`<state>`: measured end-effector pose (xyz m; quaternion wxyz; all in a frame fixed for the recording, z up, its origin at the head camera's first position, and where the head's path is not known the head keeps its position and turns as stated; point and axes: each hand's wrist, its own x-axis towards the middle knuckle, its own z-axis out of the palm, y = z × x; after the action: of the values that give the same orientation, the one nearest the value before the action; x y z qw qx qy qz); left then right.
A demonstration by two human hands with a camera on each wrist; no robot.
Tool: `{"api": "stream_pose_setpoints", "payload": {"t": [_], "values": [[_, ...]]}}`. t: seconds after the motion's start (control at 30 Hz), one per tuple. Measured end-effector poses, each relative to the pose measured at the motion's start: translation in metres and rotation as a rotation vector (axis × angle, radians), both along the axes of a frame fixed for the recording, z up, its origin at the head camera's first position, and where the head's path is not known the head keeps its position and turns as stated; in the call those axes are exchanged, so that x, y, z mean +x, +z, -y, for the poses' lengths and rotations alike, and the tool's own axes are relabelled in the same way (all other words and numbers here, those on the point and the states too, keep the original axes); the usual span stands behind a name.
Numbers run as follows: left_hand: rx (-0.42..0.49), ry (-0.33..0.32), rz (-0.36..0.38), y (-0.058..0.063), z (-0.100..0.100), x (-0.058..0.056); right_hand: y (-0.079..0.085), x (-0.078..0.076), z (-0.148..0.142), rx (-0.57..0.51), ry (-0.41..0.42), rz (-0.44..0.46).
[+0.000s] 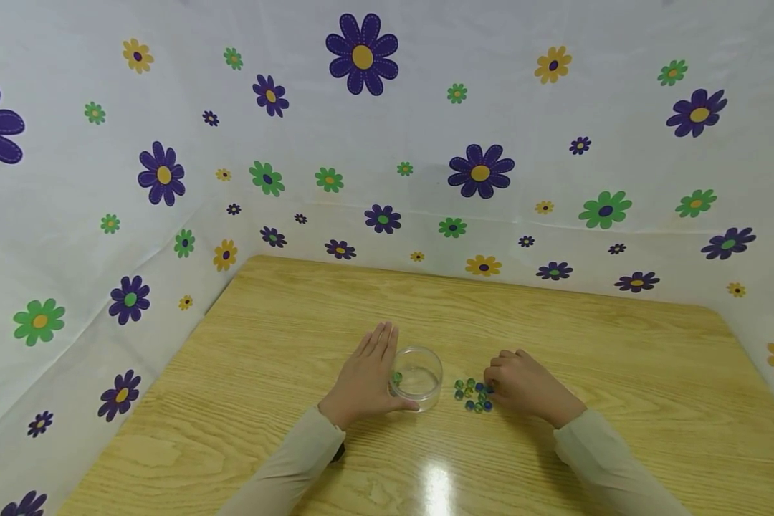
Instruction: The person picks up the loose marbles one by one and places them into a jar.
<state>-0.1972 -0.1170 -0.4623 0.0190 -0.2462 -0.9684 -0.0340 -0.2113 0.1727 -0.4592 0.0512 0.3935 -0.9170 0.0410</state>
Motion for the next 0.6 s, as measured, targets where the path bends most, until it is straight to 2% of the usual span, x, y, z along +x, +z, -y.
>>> {"api": "stream_pose_setpoints", "payload": {"t": [0.4,0.6], "values": [[0.023,-0.001,0.013,0.0,0.0,0.0,0.001,0.002,-0.009,-0.021,-0.002,-0.046],[0.032,0.001,0.015,0.001,-0.001,0.0,0.003,0.002,-0.014,-0.029,-0.016,-0.037]]}}
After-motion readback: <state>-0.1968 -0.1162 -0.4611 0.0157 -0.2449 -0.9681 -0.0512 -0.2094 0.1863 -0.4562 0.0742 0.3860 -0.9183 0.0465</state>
